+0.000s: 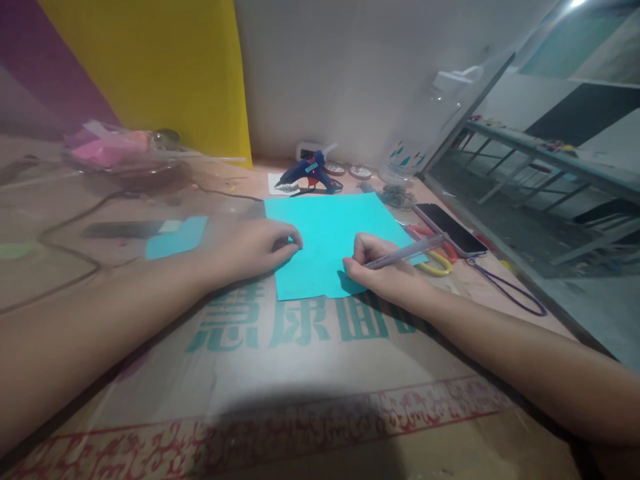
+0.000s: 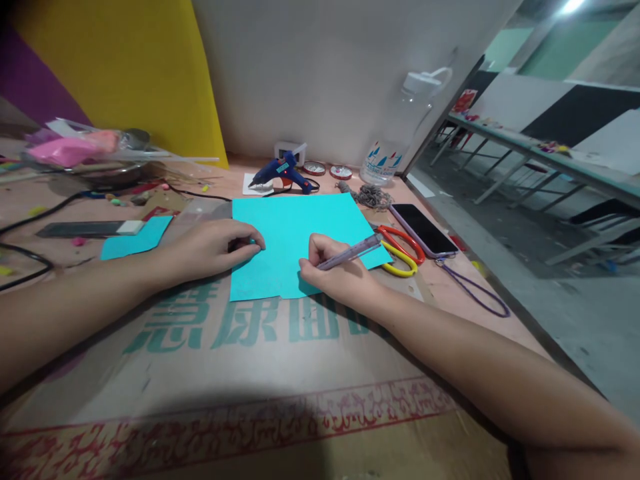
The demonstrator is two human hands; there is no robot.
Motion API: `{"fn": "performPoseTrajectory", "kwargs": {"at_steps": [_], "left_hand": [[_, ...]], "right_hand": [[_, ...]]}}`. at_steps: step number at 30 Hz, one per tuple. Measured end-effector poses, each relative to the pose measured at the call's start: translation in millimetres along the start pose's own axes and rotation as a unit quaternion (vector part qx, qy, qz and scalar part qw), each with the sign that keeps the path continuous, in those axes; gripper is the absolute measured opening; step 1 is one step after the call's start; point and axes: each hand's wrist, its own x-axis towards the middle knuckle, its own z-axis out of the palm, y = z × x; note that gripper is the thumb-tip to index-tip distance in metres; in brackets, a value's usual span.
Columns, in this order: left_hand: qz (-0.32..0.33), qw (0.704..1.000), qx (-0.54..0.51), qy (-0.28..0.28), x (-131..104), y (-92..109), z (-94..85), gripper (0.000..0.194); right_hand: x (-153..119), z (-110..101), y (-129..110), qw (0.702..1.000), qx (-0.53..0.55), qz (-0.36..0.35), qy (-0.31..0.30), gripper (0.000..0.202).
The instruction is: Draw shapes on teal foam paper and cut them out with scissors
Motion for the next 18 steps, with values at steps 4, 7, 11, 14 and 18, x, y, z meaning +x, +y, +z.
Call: {"fn": "performPoseTrajectory", "kwargs": {"at_steps": [4, 7, 11, 14, 18], "left_hand": [[-0.005, 1.0, -0.001, -0.007, 0.4, 0.7, -0.4, 0.032], [-0.006, 1.0, 0.002, -0.007, 0.2, 0.7, -0.5, 0.033], [-0.008, 1.0, 0.008, -0.007, 0.0, 1.0, -0.8, 0.033], [-0.009, 1.0, 0.006, -0.008, 0.3, 1.5, -1.2, 0.033], [-0.009, 1.0, 0.003, -0.01, 1.0, 1.5, -1.2, 0.033]], "right_hand": [[-0.1, 0.0, 0.9, 1.0, -0.001, -0.001, 0.001, 0.029], [-0.8, 0.4, 1.1, 1.0, -0.005, 0.004, 0.003, 0.029], [-1.1, 1.7, 1.2, 1.0, -0.012, 0.002, 0.002, 0.029], [-0.4, 2.2, 1.6, 1.0, -0.012, -0.003, -0.002, 0.031], [0.4, 2.2, 1.9, 1.0, -0.005, -0.006, -0.008, 0.031]]}}
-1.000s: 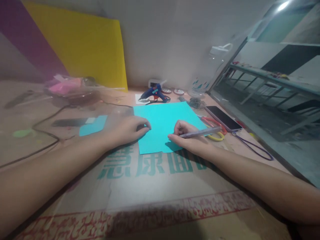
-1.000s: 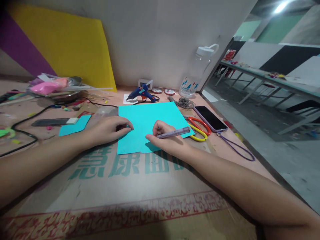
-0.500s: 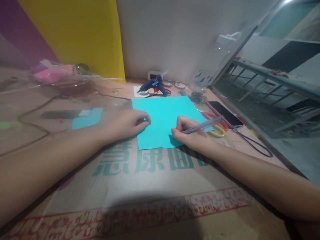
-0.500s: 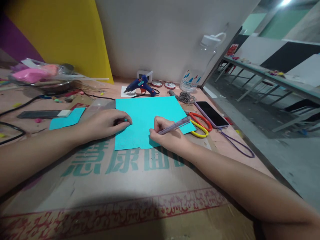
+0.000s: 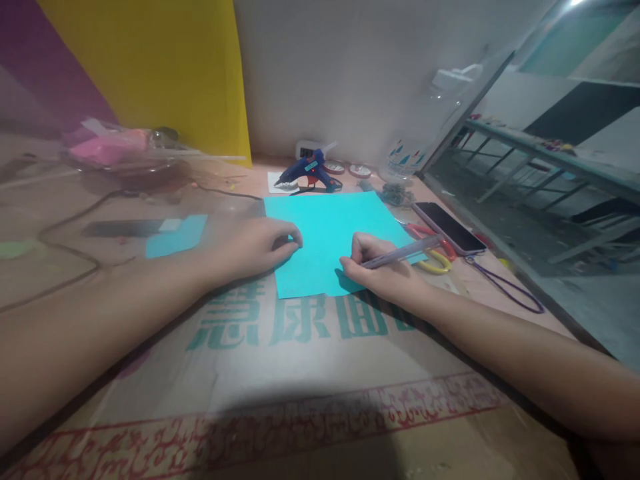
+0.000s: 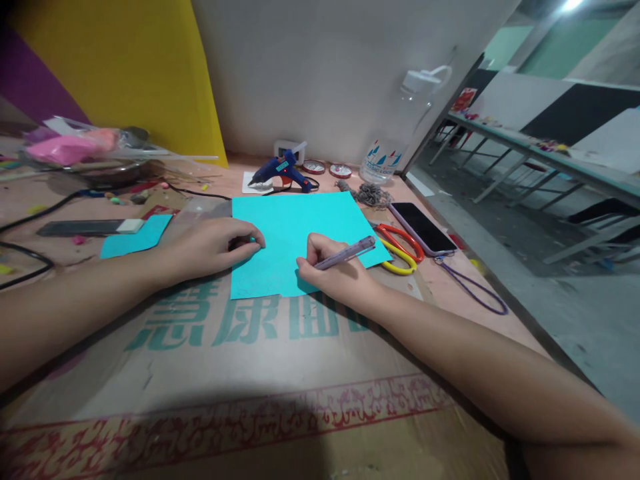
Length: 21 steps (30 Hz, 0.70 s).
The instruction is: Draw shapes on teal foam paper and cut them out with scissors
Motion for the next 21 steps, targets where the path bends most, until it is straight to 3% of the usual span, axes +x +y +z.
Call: {"fn": "performPoseTrajectory", "kwargs": {"at_steps": [10, 21], "left_hand": [[0.009, 1.0, 0.0, 0.008, -0.5, -1.7, 1.8, 0.032], [0.002, 1.0, 0.01, 0.002, 0.4, -0.9, 1.3, 0.037]], "right_hand": [[-2.6, -1.0, -6.5, 0.997, 0.027, 0.057, -0.041, 0.033], [-0.6, -1.7, -3.0, 0.999, 0.019, 0.018, -0.023, 0.029]]}}
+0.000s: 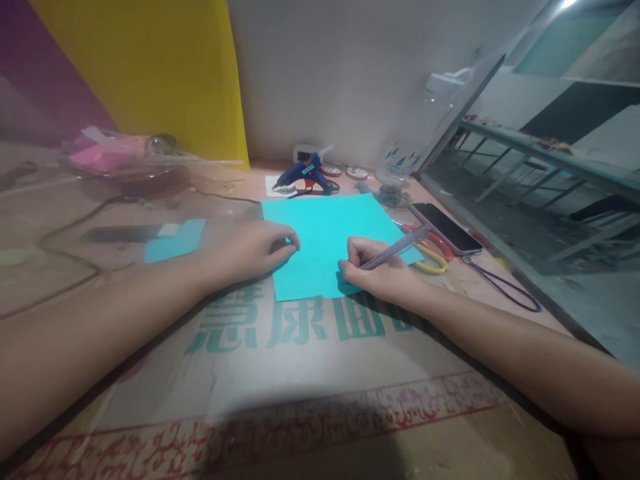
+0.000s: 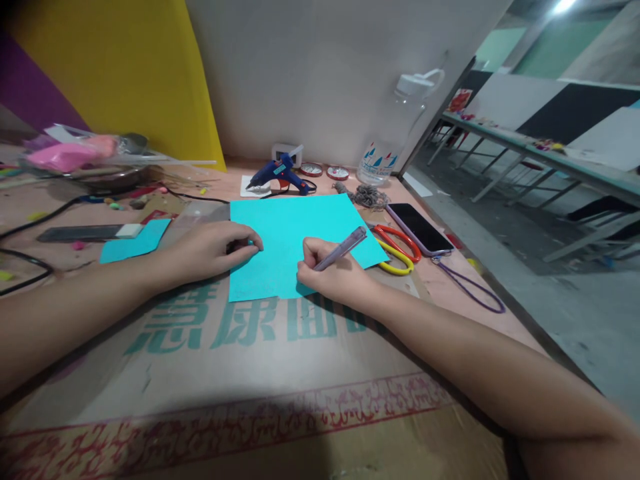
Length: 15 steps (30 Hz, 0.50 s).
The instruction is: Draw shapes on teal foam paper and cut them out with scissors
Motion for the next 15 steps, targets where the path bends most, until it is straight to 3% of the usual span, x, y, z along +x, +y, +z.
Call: {"fn": "performPoseTrajectory", "kwargs": {"at_steps": [15], "left_hand": [[0.009, 1.0, -0.004, 0.005, -0.1, -2.2, 1.8, 0.037]], "right_hand": [[1.1, 1.3, 2.7, 1.0, -0.007, -0.007, 0.011, 0.027]]}}
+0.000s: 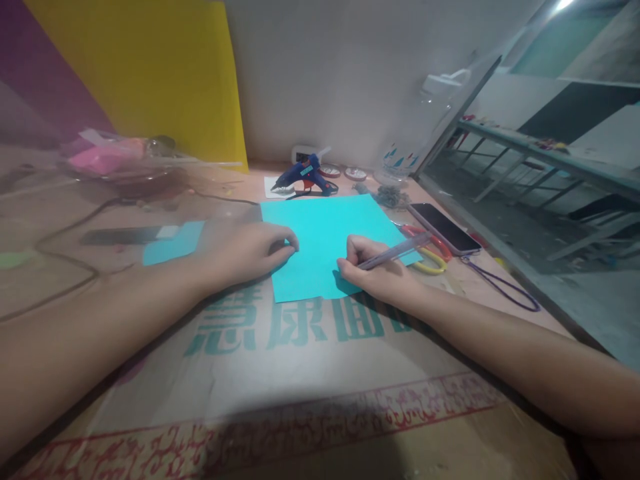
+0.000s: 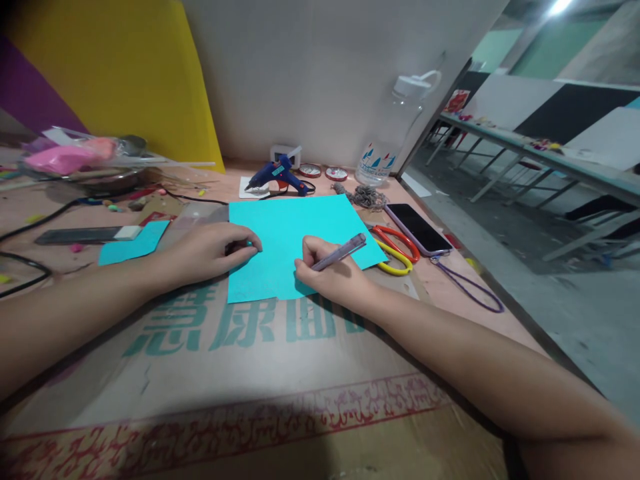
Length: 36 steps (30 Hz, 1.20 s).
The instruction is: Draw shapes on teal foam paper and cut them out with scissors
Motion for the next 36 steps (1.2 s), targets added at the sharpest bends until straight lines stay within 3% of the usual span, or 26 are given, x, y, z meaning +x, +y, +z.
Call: {"fn": "performPoseTrajectory", "kwargs": {"at_steps": [8, 23, 36], "left_hand": [[-0.007, 1.0, 0.001, -0.003, -0.9, -0.2, -0.2, 0.037], [-0.011, 1.0, 0.005, -0.005, 0.6, 1.7, -1.3, 0.037], [-0.001, 1.0, 0.013, -0.004, -0.2, 0.6, -0.5, 0.037]], "right_hand": [[0.2, -1.8, -1.3, 0.999, -0.007, -0.009, 0.041, 0.03], [1.7, -0.4, -0.5, 1.0, 0.011, 0.011, -0.017, 0.03], [3.2, 0.3, -0.8, 1.0, -0.024, 0.007, 0.018, 0.027]]}}
